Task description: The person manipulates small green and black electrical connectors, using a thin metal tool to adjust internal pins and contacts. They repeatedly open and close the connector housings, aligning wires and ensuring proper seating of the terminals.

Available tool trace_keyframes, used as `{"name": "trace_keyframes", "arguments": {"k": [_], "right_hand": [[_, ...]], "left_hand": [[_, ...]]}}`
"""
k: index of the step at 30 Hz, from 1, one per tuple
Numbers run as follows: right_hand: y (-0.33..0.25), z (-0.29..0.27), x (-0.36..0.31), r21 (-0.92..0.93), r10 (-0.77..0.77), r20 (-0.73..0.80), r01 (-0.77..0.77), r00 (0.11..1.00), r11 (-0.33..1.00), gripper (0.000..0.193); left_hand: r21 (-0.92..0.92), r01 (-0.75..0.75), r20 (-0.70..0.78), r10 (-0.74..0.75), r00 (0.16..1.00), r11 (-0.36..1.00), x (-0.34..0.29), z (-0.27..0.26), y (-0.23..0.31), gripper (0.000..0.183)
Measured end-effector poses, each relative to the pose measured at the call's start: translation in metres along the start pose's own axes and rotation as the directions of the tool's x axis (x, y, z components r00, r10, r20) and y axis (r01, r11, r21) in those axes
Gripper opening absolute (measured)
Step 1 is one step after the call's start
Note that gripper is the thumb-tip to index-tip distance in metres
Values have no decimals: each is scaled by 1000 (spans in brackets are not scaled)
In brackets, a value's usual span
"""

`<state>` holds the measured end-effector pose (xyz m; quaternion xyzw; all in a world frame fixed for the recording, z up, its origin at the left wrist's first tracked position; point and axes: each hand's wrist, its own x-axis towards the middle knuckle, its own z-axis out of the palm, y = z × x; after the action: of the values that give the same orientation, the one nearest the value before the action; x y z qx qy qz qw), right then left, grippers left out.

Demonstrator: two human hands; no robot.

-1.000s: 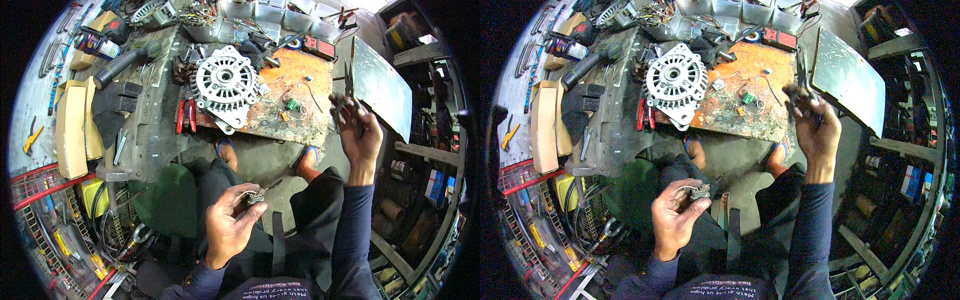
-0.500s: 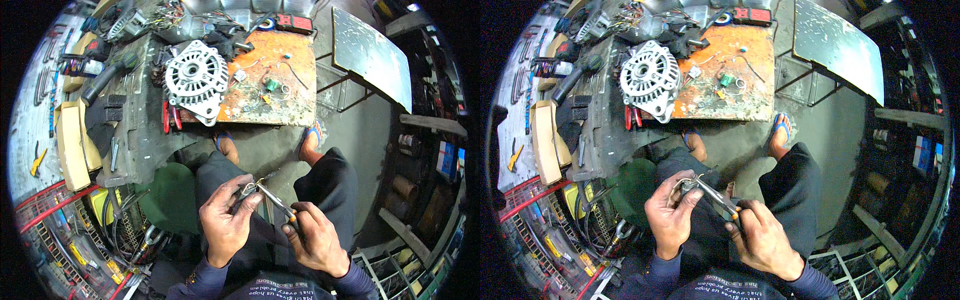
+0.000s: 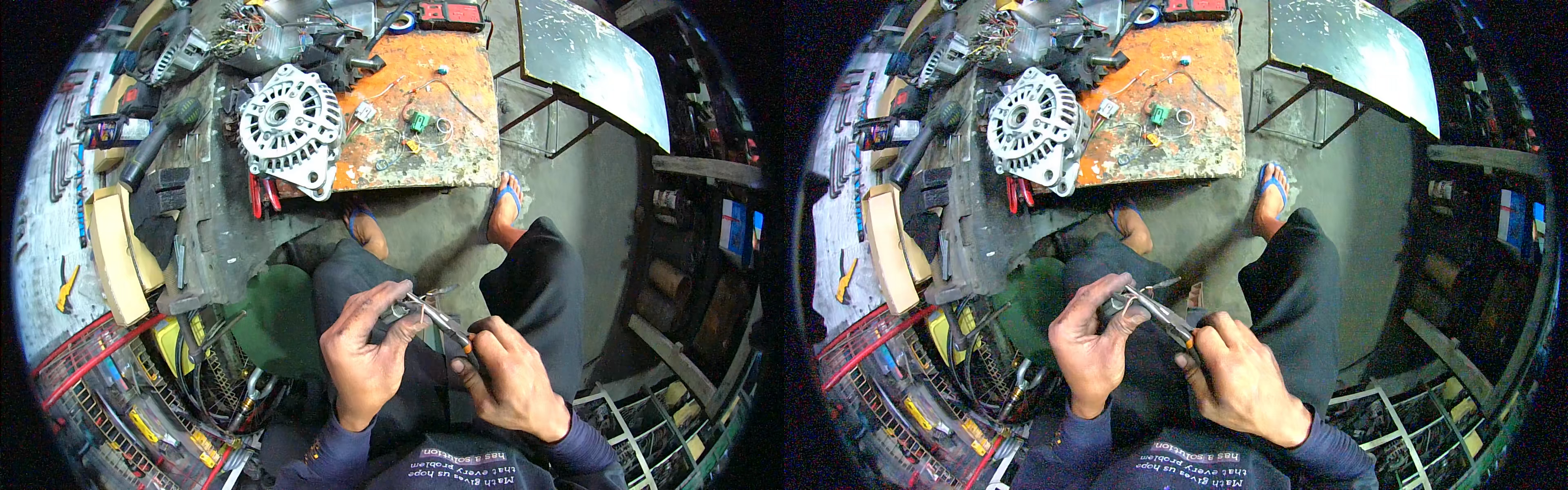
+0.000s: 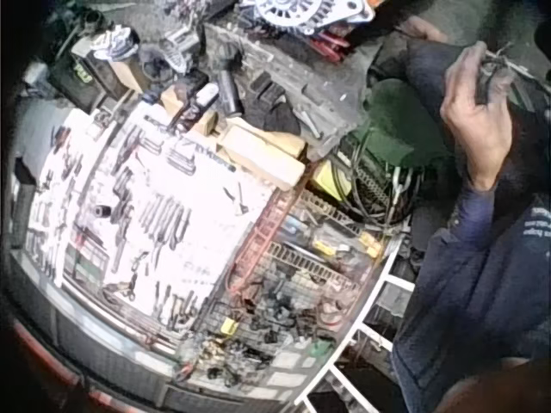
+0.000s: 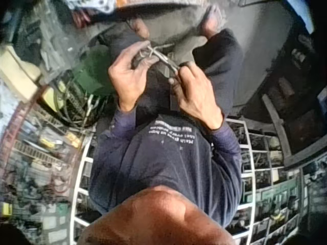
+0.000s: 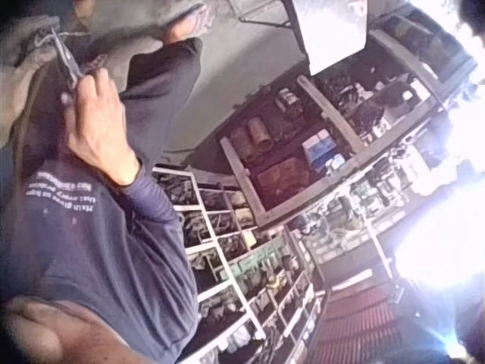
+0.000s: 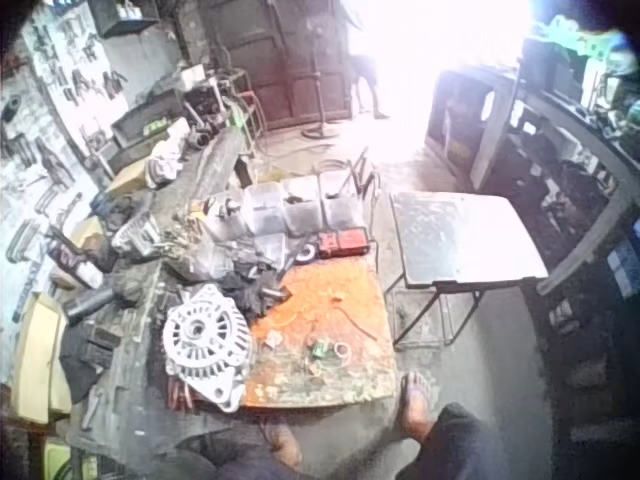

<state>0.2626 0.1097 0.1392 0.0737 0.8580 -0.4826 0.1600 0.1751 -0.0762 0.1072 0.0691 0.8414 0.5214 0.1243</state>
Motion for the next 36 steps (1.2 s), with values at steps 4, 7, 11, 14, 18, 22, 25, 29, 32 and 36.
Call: {"name": "trace_keyframes", "arguments": {"k": [4, 7, 11, 14, 18, 22, 25, 29, 32, 36], "right_hand": [[4, 14, -6, 192, 88, -20, -82, 996, 978, 30], [5, 20, -8, 281, 144, -60, -122, 988, 952, 30], [3, 23, -9, 292, 170, -103, -133, 980, 947, 29], [1, 24, -9, 299, 170, -134, -124, 976, 946, 27], [-3, 26, -10, 296, 159, -164, -105, 974, 949, 26], [-1, 29, -11, 269, 175, -225, -111, 959, 957, 22], [-8, 19, -6, 225, 137, -409, -46, 902, 973, 16], [-19, -12, 9, 428, 272, -348, -106, 897, 897, 20], [-1, -3, 1, 594, 369, -136, -222, 920, 773, 26], [4, -2, -3, 772, 413, -2, -261, 911, 579, 27]], "left_hand": [[-140, 163, 84, -153, 985, 977, -1, 6, -5, 42], [-115, 106, 59, -100, 993, 988, -1, 16, -14, 42], [-103, 88, -2, -88, 996, 991, -3, 22, -12, 42], [-92, 67, -20, -69, 997, 993, -3, 25, -12, 41], [-47, 41, -55, -43, 998, 998, -4, 23, -6, 38], [-10, 40, -68, -41, 997, 999, -6, 29, -9, 36], [109, 101, -84, -92, 992, 989, -14, 35, -13, 36], [-227, 298, -73, -322, 944, 927, -37, 32, -26, 30], [-373, 279, -22, -309, 951, 885, -34, 21, -24, 36], [-525, 261, 4, -304, 953, 810, -21, 15, -17, 40]]}}
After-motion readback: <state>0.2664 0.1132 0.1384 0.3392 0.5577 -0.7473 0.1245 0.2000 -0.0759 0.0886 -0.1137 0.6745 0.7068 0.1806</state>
